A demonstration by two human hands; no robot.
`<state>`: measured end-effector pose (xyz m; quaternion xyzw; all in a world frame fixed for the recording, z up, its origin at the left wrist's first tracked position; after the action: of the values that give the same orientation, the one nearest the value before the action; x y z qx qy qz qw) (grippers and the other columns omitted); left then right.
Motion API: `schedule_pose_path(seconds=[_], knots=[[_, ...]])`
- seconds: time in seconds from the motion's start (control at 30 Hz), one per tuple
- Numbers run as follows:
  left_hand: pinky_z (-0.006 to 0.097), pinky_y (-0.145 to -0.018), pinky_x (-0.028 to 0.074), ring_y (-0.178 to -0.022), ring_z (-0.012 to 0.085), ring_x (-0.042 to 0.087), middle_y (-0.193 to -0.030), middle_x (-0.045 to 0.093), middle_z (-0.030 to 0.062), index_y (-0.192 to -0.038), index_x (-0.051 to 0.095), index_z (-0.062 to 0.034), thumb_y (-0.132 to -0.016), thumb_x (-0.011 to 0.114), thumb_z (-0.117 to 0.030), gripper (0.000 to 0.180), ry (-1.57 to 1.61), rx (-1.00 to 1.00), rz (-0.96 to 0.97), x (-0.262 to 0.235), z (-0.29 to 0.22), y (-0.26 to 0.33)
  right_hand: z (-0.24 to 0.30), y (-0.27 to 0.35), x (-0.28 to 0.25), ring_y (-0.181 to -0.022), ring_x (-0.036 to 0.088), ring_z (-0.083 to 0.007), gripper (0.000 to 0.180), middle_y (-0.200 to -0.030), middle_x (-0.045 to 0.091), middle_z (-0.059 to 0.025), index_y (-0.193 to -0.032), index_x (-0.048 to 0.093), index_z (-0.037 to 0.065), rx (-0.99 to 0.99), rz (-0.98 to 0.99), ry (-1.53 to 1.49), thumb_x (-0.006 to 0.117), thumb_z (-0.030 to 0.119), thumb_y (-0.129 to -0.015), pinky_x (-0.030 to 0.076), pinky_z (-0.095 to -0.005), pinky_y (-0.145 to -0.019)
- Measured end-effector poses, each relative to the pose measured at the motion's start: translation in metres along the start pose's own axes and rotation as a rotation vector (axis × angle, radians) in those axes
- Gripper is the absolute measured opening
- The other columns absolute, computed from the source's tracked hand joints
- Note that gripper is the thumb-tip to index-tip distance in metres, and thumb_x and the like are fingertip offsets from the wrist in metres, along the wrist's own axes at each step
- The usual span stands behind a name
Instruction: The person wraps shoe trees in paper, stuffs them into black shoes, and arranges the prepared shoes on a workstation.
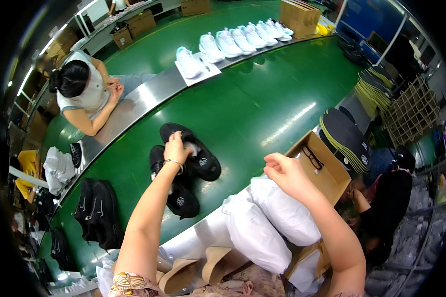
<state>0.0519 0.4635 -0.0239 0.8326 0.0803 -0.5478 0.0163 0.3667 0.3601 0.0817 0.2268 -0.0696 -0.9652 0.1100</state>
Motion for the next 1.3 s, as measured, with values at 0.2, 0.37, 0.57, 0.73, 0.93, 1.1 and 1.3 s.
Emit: schedule_pose_path(seconds=[0.2,0.37,0.57,0.73,0.93,1.1,1.3], knots=[[0.042,-0.08,0.048,-0.097,0.0357,0.057,-0.114,0.054,0.0142,-0.115,0.045,-0.0102,-0.06,0.079,-0.022,0.065,-0.09,0.007,-0.034,-0.003,0.003,-0.006,-0.001,0.066,-0.051,-0.082,0.06,-0.0129,0.021,-0.092,0.061,-0.0079,-0.105,0.055,-0.005,-0.046,-0.184,-0.166,0.055,0.003,-0.085,0.049,-0.0242,-0.073],[0.041,-0.098,0.036,-0.118,0.0429,0.039,-0.133,0.034,0.0254,-0.136,0.022,-0.0022,-0.053,0.081,-0.047,0.111,0.003,0.147,-0.127,-0.016,0.018,-0.012,0.017,0.121,-0.064,-0.085,0.06,-0.015,0.022,-0.098,0.059,-0.0094,-0.108,0.053,-0.005,-0.16,-0.292,-0.262,0.051,0.001,-0.087,0.049,-0.0241,-0.073],[0.04,-0.091,0.041,-0.107,0.038,0.05,-0.115,0.052,0.027,-0.119,0.044,0.0078,-0.076,0.066,-0.031,0.062,0.103,0.499,-0.681,-0.164,-0.096,0.038,0.036,0.204,-0.04,-0.072,0.061,-0.0149,0.012,-0.086,0.062,-0.0125,-0.094,0.058,-0.007,-0.443,-0.512,-0.175,0.05,-0.003,-0.086,0.049,-0.0231,-0.064],[0.033,-0.089,0.043,-0.108,0.028,0.054,-0.117,0.054,0.0221,-0.123,0.043,0.0044,-0.078,0.068,-0.03,0.062,0.282,0.695,-0.734,-0.223,-0.156,0.131,0.054,0.265,0.028,-0.064,0.058,-0.0131,0.006,-0.079,0.062,-0.0126,-0.085,0.059,-0.004,-0.712,-0.518,-0.057,0.056,0.002,-0.085,0.047,-0.0217,-0.055],[0.036,-0.086,0.045,-0.103,0.033,0.055,-0.111,0.053,0.0305,-0.118,0.04,0.0126,-0.082,0.06,-0.013,0.048,0.783,0.754,-0.727,-0.288,-0.183,0.271,0.028,0.277,0.154,-0.073,0.06,-0.0248,0.032,-0.086,0.059,-0.0131,-0.09,0.056,0.001,-0.672,-0.467,0.209,0.075,0.015,-0.068,0.049,-0.0302,-0.063],[0.032,-0.08,0.049,-0.098,0.0273,0.057,-0.106,0.057,0.0227,-0.114,0.046,0.0077,-0.079,0.064,-0.015,0.046,1.105,0.868,-0.738,-0.294,-0.154,0.347,0.0,0.252,0.22,-0.081,0.054,-0.0343,0.03,-0.088,0.055,-0.016,-0.092,0.05,0.002,-0.575,-0.604,0.345,0.065,0.022,-0.076,0.045,-0.0378,-0.068],[0.03,-0.087,0.044,-0.106,0.0216,0.053,-0.115,0.054,0.0162,-0.119,0.044,0.0045,-0.086,0.054,-0.002,0.035,1.256,0.823,-0.496,-0.231,-0.114,0.397,-0.039,0.281,0.171,-0.062,0.054,-0.0194,0.016,-0.072,0.057,-0.0129,-0.096,0.051,-0.001,-0.437,-0.599,-0.163,0.057,0.006,-0.083,0.045,-0.0291,-0.06]])
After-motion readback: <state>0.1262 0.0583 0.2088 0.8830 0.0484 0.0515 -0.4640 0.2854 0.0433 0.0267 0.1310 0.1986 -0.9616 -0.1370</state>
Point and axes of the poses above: each hand's wrist, its own y-axis away from the middle knuckle, its own x-axis out of the palm, z = x × y, the point moved 8 cm from there along -y, towards the middle knuckle
